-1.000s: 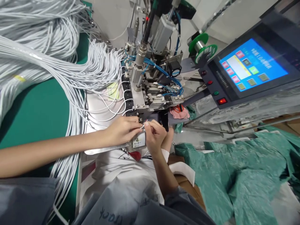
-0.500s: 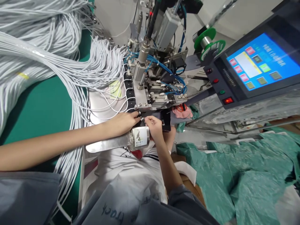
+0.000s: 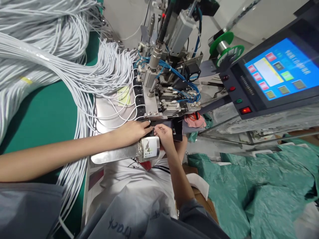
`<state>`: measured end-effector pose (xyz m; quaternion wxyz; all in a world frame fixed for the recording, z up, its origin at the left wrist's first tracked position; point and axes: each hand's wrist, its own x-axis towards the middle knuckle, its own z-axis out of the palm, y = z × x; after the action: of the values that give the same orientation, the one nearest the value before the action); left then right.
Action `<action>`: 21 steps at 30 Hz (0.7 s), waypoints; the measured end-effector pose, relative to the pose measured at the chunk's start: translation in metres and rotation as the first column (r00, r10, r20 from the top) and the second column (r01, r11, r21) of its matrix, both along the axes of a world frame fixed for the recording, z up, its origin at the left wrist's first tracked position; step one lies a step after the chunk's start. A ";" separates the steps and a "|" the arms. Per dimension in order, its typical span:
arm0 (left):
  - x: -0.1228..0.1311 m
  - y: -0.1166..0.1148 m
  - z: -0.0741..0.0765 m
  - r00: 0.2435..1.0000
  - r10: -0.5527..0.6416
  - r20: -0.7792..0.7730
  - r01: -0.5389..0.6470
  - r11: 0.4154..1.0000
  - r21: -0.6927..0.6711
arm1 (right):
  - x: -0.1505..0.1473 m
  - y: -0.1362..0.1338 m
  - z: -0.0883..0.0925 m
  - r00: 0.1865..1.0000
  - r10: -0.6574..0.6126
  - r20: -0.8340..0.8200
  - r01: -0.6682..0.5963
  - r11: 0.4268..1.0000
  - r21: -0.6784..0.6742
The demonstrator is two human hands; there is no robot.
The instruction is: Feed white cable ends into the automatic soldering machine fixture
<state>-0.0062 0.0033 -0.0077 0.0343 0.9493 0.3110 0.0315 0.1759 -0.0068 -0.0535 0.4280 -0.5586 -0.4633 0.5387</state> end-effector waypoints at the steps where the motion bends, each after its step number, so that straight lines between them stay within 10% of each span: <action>1: 0.000 0.000 0.001 1.000 -0.005 -0.012 0.006 1.000 0.007 | 0.000 0.001 0.000 1.000 0.010 -0.005 -0.010 1.000 -0.009; 21: 0.003 0.000 -0.002 0.994 -0.069 -0.084 0.075 0.995 0.068 | 0.000 0.010 -0.005 0.990 0.140 -0.022 -0.141 0.988 -0.061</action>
<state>-0.0032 0.0036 -0.0093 -0.0111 0.9610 0.2763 0.0028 0.1763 0.0029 -0.0586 0.3756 -0.5329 -0.4807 0.5864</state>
